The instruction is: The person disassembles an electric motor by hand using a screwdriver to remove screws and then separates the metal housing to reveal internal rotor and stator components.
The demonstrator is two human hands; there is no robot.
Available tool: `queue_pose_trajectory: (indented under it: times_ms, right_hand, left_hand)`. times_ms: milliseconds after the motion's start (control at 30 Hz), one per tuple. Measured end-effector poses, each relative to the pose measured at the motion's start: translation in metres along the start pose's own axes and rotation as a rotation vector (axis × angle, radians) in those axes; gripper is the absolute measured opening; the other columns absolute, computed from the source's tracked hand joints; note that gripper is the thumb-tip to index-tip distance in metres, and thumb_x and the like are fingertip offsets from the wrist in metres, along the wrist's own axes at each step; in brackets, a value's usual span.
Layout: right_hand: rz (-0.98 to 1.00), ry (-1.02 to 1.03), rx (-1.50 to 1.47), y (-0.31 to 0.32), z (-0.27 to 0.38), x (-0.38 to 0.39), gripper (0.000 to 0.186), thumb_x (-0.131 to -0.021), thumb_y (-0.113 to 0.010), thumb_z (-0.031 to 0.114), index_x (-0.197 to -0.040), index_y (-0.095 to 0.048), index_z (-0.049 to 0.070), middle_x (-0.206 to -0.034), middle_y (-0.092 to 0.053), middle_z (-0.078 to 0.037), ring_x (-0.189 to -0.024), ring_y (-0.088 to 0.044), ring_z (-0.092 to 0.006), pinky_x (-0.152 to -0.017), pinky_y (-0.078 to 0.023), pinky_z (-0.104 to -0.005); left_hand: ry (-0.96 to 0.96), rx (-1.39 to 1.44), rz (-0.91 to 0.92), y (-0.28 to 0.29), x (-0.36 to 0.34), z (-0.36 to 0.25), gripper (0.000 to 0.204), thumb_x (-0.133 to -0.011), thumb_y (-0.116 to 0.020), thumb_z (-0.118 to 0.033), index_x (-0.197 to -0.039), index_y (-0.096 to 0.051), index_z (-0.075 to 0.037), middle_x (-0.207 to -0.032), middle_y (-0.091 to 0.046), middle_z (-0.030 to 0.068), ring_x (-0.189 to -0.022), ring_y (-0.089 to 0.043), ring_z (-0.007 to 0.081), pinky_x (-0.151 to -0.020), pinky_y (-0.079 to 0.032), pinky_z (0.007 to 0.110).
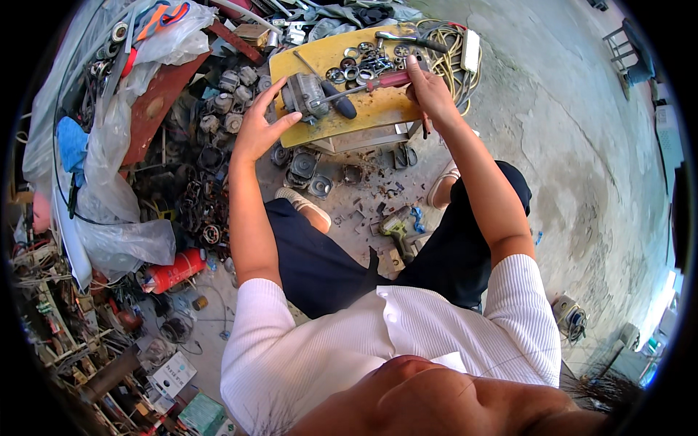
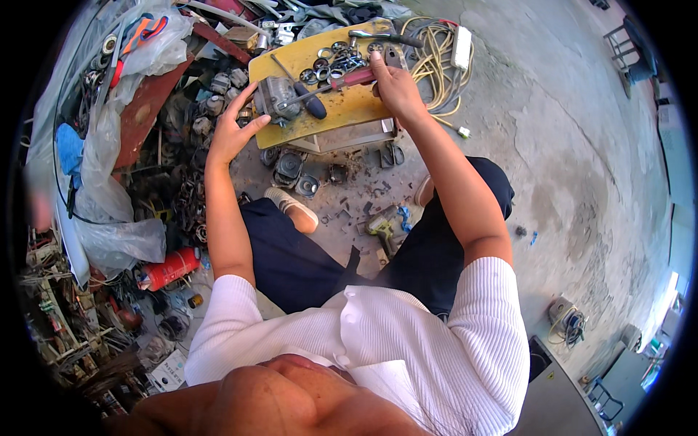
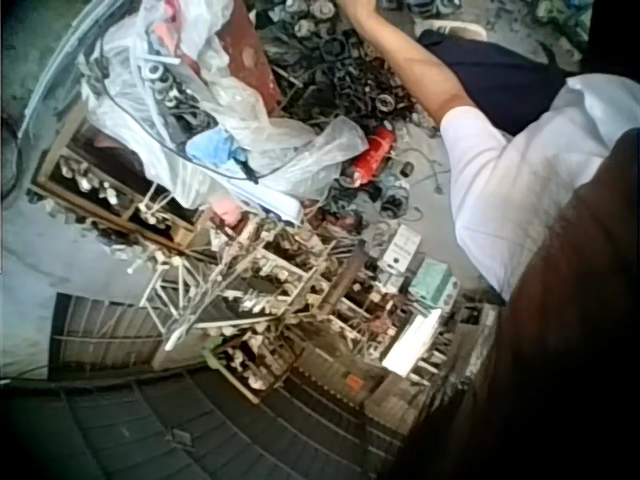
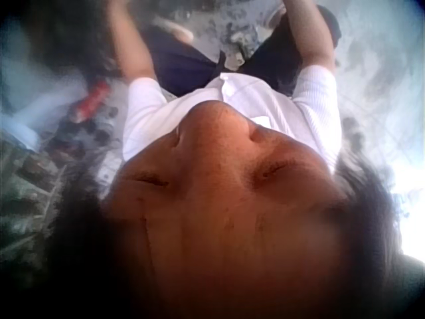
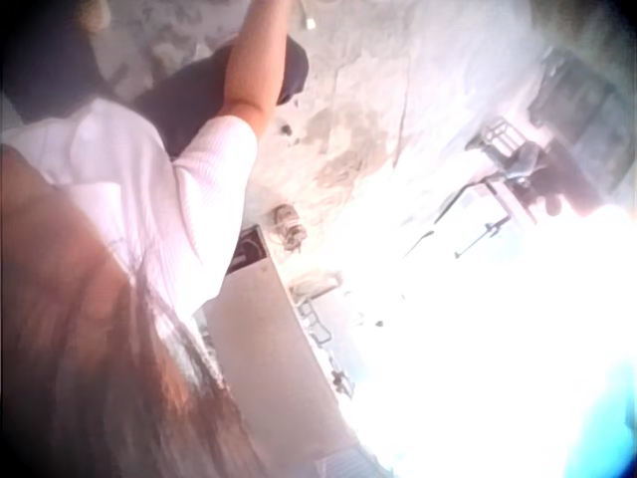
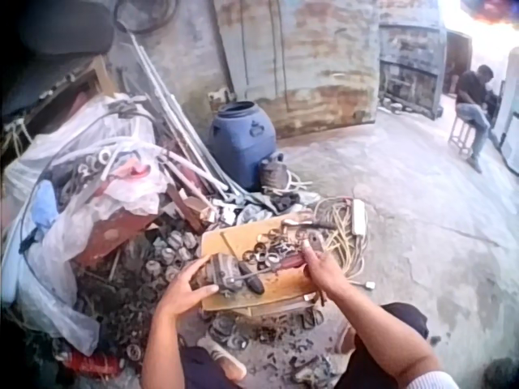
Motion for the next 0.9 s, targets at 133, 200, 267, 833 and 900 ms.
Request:
queue_pose_trajectory:
  times_ms: [133, 200, 267, 833, 900]
  right_hand:
    - [0.020, 0.003, 0.289, 0.006, 0.019, 0.012, 0.075, -0.091, -0.038, 0.068, -0.086, -0.071, 0.000, -0.078, -0.067, -0.014, -0.075, -0.065, -0.0264, -0.070, -0.049, -0.0344]
    - [-0.003, 0.101, 0.346, 0.006, 0.020, 0.003, 0.074, -0.093, -0.035, 0.066, -0.086, -0.071, 0.002, -0.084, -0.069, -0.016, -0.083, -0.066, -0.0316, -0.076, -0.049, -0.0374]
    - [-0.008, 0.203, 0.327, 0.007, 0.027, 0.002, 0.075, -0.093, -0.034, 0.066, -0.086, -0.071, 0.001, -0.085, -0.069, -0.017, -0.084, -0.066, -0.0328, -0.078, -0.049, -0.0380]
    - [0.154, 0.198, -0.256, -0.006, 0.032, 0.002, 0.040, -0.096, -0.059, 0.028, -0.120, -0.055, -0.004, -0.098, -0.063, -0.007, -0.083, -0.061, -0.0108, -0.077, -0.054, -0.0248]
    - [0.131, 0.146, -0.348, -0.007, 0.026, -0.001, 0.039, -0.096, -0.060, 0.027, -0.120, -0.055, -0.003, -0.099, -0.063, -0.007, -0.085, -0.062, -0.0125, -0.080, -0.054, -0.0256]
  left_hand:
    - [-0.008, 0.005, -0.002, 0.001, 0.001, -0.002, 0.072, -0.078, -0.076, -0.029, -0.141, -0.046, -0.012, -0.140, -0.049, 0.0135, -0.129, -0.047, 0.0271, -0.106, -0.036, 0.039]
    - [-0.016, 0.000, -0.006, 0.002, 0.001, -0.003, 0.071, -0.078, -0.076, -0.029, -0.140, -0.047, -0.012, -0.140, -0.049, 0.0137, -0.128, -0.047, 0.0274, -0.106, -0.036, 0.039]
    - [-0.012, -0.010, -0.001, 0.001, -0.001, -0.004, 0.071, -0.078, -0.076, -0.030, -0.140, -0.047, -0.012, -0.140, -0.049, 0.0137, -0.128, -0.047, 0.0275, -0.106, -0.036, 0.039]
    - [-0.002, 0.008, 0.026, 0.000, -0.003, 0.004, 0.078, -0.072, -0.081, -0.026, -0.140, -0.047, -0.009, -0.139, -0.050, 0.0143, -0.129, -0.047, 0.0254, -0.106, -0.035, 0.037]
    - [0.002, 0.012, 0.025, 0.000, -0.003, 0.004, 0.078, -0.072, -0.081, -0.026, -0.140, -0.047, -0.009, -0.139, -0.050, 0.0143, -0.129, -0.047, 0.0253, -0.106, -0.035, 0.037]
Point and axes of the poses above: each hand's wrist, its own x-axis away from the middle knuckle, its own y-axis out of the back of the hand, z = x × y, the point moved 9 cm from there along -x, towards the middle knuckle
